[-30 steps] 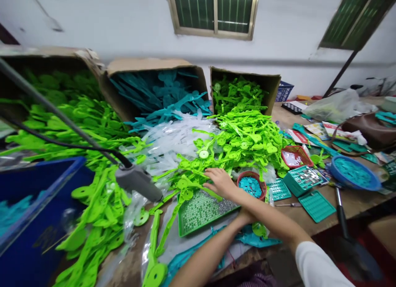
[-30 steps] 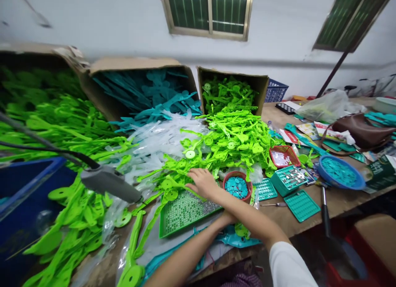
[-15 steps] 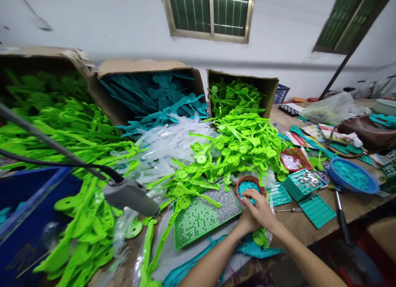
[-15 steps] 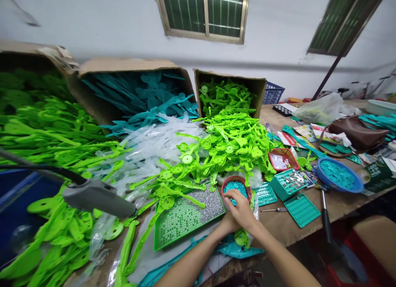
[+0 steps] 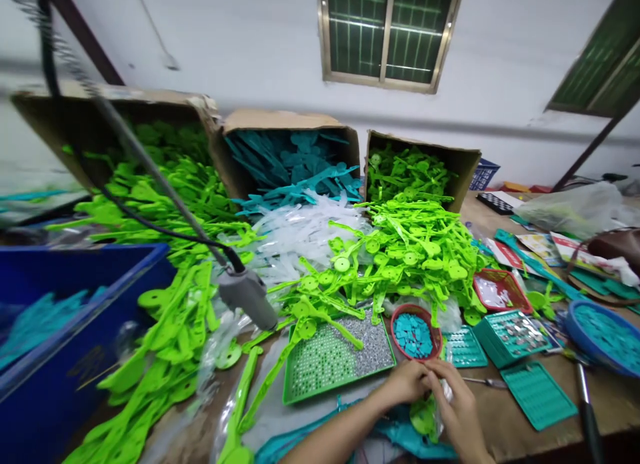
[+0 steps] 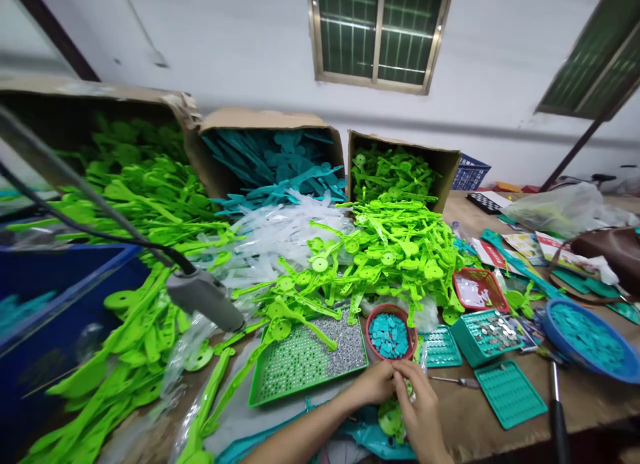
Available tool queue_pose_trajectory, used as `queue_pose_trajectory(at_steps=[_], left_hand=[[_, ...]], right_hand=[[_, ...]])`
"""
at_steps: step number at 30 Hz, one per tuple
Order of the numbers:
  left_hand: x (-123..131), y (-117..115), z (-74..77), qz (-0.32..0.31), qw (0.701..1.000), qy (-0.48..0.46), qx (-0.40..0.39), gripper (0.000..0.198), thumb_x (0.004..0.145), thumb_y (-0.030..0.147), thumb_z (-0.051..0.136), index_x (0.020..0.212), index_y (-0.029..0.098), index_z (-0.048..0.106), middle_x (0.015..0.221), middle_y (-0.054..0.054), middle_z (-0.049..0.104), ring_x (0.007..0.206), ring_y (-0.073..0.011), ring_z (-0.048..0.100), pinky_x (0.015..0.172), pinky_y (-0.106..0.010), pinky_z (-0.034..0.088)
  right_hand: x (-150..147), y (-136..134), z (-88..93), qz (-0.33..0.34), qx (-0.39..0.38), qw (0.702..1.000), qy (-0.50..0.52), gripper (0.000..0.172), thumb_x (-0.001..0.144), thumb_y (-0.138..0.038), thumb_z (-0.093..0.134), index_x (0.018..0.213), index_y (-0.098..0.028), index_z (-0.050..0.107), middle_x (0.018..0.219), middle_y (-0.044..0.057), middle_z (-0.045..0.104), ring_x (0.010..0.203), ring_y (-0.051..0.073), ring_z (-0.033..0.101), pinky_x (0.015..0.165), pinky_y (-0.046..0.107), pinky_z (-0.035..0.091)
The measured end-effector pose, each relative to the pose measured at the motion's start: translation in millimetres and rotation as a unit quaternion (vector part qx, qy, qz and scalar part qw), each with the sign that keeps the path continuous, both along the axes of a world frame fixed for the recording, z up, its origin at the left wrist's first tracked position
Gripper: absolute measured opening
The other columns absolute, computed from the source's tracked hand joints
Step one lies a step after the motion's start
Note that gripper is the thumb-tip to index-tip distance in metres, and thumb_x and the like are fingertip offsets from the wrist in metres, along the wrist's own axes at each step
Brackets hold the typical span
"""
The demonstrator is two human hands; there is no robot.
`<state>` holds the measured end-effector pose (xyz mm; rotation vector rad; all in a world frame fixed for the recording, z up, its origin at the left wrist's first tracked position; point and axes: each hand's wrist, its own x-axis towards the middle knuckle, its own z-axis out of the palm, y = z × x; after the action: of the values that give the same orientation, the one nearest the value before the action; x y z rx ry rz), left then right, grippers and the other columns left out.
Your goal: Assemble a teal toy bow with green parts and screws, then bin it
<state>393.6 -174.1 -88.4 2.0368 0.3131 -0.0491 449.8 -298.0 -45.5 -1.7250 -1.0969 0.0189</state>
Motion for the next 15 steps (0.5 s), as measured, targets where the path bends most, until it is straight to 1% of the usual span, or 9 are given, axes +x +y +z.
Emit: queue_pose_trajectory(at_steps=[2, 4, 6, 8, 10, 12, 14, 15], left_hand=[[-2.4, 1.2, 4.8, -0.01, 1.0, 0.006, 0.009, 0.022, 0.083, 0.018, 0.047, 0.079, 0.017, 0.069, 0.076, -0.002, 0.07, 0.077, -0.0173, 0.064, 0.072, -0.026, 0.049], [-3.7, 2.4, 13.5, -0.027, 0.999, 0.011, 0.029, 0.017, 0.081, 0.018, 0.052, 0.08, 0.017, 0.069, 0.078, -0.002, 0.071, 0.077, -0.017, 0.064, 0.071, -0.024, 0.048], [-5.8, 3.4, 27.6, -0.053, 0.996, 0.015, 0.071, 0.015, 0.078, 0.017, 0.056, 0.083, 0.017, 0.07, 0.086, -0.004, 0.073, 0.08, -0.0185, 0.064, 0.072, -0.025, 0.048], [-11.9, 3.7, 47.2, -0.064, 0.992, 0.018, 0.103, 0.017, 0.079, 0.017, 0.057, 0.089, 0.017, 0.071, 0.092, -0.006, 0.074, 0.082, -0.0206, 0.066, 0.073, -0.027, 0.049], [-24.6, 2.9, 69.5, -0.036, 0.995, 0.006, 0.096, 0.023, 0.081, 0.018, 0.055, 0.097, 0.017, 0.072, 0.098, -0.008, 0.075, 0.087, -0.023, 0.068, 0.076, -0.028, 0.049], [-45.1, -0.1, 89.4, 0.021, 0.997, -0.031, 0.061, 0.029, 0.084, 0.018, 0.052, 0.106, 0.02, 0.071, 0.106, -0.007, 0.075, 0.097, -0.0235, 0.068, 0.084, -0.03, 0.049], [-72.4, -5.9, 101.8, 0.086, 0.994, -0.07, -0.012, 0.03, 0.085, 0.021, 0.053, 0.108, 0.022, 0.071, 0.107, -0.006, 0.075, 0.099, -0.0211, 0.068, 0.088, -0.029, 0.048], [-87.8, -10.0, 104.1, 0.119, 0.987, -0.079, -0.071, 0.028, 0.084, 0.024, 0.056, 0.107, 0.021, 0.071, 0.103, -0.005, 0.075, 0.095, -0.0199, 0.069, 0.086, -0.028, 0.049]], right_hand=[[-2.0, -0.8, 1.4, -0.016, 0.017, 1.0, 0.004, 0.02, 0.089, -0.037, 0.058, 0.095, -0.026, 0.074, 0.096, 0.009, 0.075, 0.089, 0.025, 0.072, 0.077, 0.039, 0.062], [-4.6, 1.3, 4.7, -0.019, 0.029, 0.999, 0.0, 0.02, 0.088, -0.038, 0.059, 0.092, -0.025, 0.074, 0.093, 0.01, 0.075, 0.087, 0.025, 0.072, 0.076, 0.04, 0.062], [-6.7, 3.0, 9.3, -0.012, 0.041, 0.999, -0.005, 0.02, 0.088, -0.037, 0.059, 0.09, -0.023, 0.074, 0.091, 0.009, 0.076, 0.085, 0.025, 0.072, 0.075, 0.039, 0.061], [-6.6, 1.3, 13.5, -0.007, 0.061, 0.998, -0.013, 0.02, 0.087, -0.036, 0.06, 0.089, -0.022, 0.074, 0.09, 0.009, 0.076, 0.083, 0.024, 0.072, 0.074, 0.038, 0.061], [-4.3, -4.8, 15.2, -0.01, 0.077, 0.997, -0.02, 0.019, 0.086, -0.036, 0.062, 0.09, -0.021, 0.073, 0.091, 0.01, 0.076, 0.084, 0.024, 0.072, 0.075, 0.037, 0.06], [-3.1, -13.4, 12.3, -0.022, 0.093, 0.995, -0.024, 0.018, 0.084, -0.035, 0.065, 0.091, -0.021, 0.074, 0.091, 0.01, 0.076, 0.084, 0.025, 0.072, 0.076, 0.037, 0.059], [-8.0, -21.3, 4.4, -0.034, 0.104, 0.994, -0.01, 0.018, 0.083, -0.036, 0.067, 0.091, -0.022, 0.074, 0.09, 0.009, 0.076, 0.083, 0.026, 0.072, 0.076, 0.038, 0.058], [-14.2, -24.1, -0.9, -0.036, 0.106, 0.994, 0.006, 0.017, 0.082, -0.036, 0.068, 0.091, -0.024, 0.075, 0.089, 0.009, 0.076, 0.083, 0.026, 0.072, 0.077, 0.039, 0.058]])
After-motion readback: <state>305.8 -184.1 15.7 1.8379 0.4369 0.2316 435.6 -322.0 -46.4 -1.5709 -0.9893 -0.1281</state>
